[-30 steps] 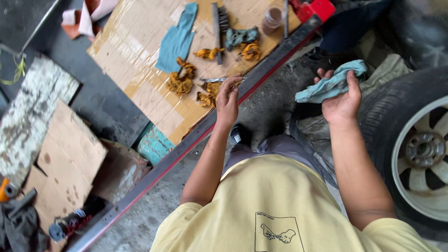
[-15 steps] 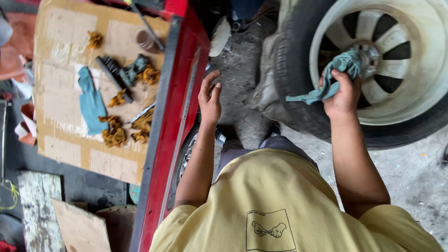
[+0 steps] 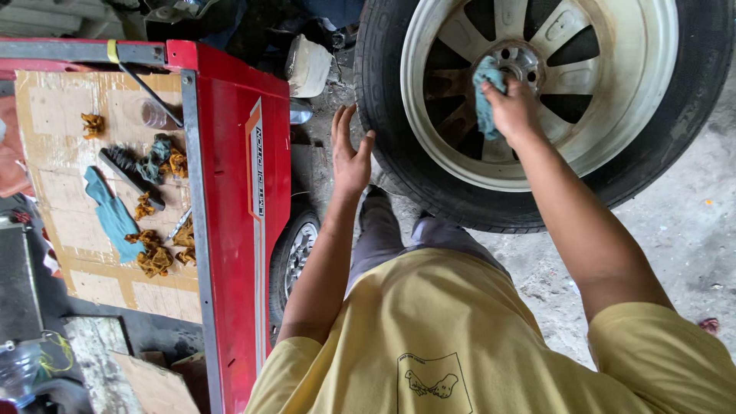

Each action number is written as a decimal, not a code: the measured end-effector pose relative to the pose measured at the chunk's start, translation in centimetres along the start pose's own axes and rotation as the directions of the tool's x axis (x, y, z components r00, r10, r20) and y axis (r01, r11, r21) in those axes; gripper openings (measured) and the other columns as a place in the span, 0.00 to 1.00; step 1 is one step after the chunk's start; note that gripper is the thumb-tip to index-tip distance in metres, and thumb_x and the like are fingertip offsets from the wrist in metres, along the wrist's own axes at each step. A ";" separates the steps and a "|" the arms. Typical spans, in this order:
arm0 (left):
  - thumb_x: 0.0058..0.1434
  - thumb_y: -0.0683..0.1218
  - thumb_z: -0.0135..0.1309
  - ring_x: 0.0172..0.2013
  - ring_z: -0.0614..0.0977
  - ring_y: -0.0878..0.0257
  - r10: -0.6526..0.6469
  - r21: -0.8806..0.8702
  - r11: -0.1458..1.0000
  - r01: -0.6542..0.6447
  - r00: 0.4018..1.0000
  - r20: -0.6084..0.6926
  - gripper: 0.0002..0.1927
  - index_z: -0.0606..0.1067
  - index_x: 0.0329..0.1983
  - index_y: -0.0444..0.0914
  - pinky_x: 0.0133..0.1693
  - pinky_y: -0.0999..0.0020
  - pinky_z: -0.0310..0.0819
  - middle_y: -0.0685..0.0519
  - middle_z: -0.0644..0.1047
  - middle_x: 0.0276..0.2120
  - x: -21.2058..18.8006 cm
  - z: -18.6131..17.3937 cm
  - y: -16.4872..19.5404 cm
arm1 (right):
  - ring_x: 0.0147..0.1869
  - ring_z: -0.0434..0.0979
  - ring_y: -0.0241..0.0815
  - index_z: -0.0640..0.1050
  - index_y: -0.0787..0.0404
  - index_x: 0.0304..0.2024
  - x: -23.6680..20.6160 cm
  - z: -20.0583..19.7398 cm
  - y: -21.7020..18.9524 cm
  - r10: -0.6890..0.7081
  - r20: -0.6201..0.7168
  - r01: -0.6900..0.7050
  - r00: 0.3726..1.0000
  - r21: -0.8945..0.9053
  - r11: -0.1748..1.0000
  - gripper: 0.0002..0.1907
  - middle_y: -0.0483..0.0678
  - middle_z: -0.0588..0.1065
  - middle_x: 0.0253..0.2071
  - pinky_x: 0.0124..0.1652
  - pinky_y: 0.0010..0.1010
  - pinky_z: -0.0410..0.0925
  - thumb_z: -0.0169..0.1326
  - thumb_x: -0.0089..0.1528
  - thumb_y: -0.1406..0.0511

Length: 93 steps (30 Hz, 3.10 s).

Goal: The person cleans a car wheel while the vehicle sits on a lift. They use a small metal tool around the lug nuts and hub, scrub the rim and tire with a brush, and repeatedly wipe the rim spokes and center with a cloth, returning to a work cart to grab the cloth and tool between passes.

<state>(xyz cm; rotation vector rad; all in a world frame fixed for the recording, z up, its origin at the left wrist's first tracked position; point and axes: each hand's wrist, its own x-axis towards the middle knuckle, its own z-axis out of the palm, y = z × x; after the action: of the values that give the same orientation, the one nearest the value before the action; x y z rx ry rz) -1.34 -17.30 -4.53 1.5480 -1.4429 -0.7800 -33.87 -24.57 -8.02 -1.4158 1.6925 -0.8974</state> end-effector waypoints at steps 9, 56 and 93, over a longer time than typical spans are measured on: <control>0.62 0.48 0.62 0.75 0.50 0.35 -0.008 0.240 0.971 -0.004 0.999 0.051 0.44 0.53 0.78 0.39 0.71 0.48 0.46 0.32 0.46 0.76 3.6 3.7 0.5 | 0.50 0.79 0.62 0.80 0.61 0.52 3.0 8.1 0.6 0.182 0.066 -0.177 0.981 -0.064 0.982 0.16 0.64 0.79 0.44 0.48 0.46 0.69 0.56 0.65 0.60; 0.63 0.48 0.58 0.76 0.53 0.35 -0.026 0.359 0.933 0.014 0.999 0.027 0.45 0.50 0.80 0.43 0.73 0.48 0.51 0.35 0.48 0.78 3.6 6.5 1.2 | 0.49 0.80 0.49 0.77 0.56 0.59 3.4 6.5 4.6 0.455 0.372 -0.514 0.809 0.075 0.854 0.20 0.54 0.80 0.45 0.51 0.41 0.71 0.50 0.63 0.64; 0.63 0.50 0.58 0.75 0.57 0.38 -0.077 0.398 0.915 0.064 0.997 0.018 0.45 0.51 0.80 0.48 0.72 0.47 0.55 0.40 0.49 0.78 3.3 6.1 1.2 | 0.54 0.83 0.53 0.73 0.65 0.53 1.4 1.8 1.3 0.495 0.404 -0.532 0.769 0.835 0.144 0.19 0.56 0.79 0.50 0.49 0.44 0.81 0.59 0.60 0.78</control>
<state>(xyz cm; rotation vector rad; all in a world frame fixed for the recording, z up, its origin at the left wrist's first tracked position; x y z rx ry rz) -6.80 -21.58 -5.81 1.9088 -1.6519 -0.5766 -33.06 -25.86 -10.20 0.0184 1.0720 -1.1031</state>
